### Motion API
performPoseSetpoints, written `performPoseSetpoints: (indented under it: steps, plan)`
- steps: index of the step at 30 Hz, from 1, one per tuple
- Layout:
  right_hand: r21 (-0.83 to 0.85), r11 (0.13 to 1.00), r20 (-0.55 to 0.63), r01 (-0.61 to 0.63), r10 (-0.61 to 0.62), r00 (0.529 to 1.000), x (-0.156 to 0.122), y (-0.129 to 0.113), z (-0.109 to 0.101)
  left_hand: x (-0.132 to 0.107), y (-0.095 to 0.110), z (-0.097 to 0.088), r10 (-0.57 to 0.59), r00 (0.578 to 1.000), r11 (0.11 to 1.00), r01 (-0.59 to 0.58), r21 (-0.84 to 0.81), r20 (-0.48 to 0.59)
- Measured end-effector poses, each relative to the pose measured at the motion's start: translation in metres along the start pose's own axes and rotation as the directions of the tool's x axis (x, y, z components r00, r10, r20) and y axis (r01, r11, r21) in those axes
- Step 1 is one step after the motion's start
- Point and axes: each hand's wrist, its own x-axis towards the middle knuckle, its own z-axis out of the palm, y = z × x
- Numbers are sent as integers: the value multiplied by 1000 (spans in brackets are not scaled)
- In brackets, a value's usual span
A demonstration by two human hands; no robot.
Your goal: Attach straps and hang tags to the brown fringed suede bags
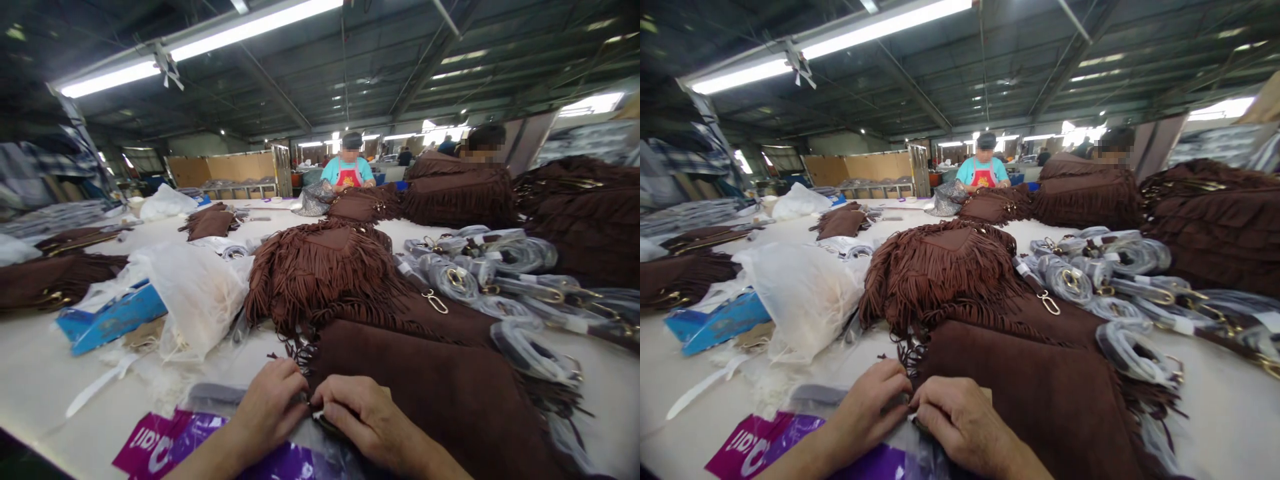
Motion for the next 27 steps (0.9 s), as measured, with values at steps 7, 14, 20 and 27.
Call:
performPoseSetpoints:
  steps: [7, 14, 20, 27]
  plan:
    - [-238, 965, 52, 112, -102, 993, -5, -1, 4, -2, -7, 8, -49, 998, 990, 54, 130, -39]
    - [-54, 993, -84, -101, 96, 992, 4, 3, 7, -4, -11, -1, 37, 999, 999, -37, 0, -12]
    - [-111, 976, -65, -188, 181, 981, 12, 7, 12, 3, -15, -15, 101, 991, 993, -106, 55, 85]
    - [-93, 983, 8, -159, 160, 987, 29, 6, -1, 9, -21, -18, 148, 986, 988, -151, 38, 74]
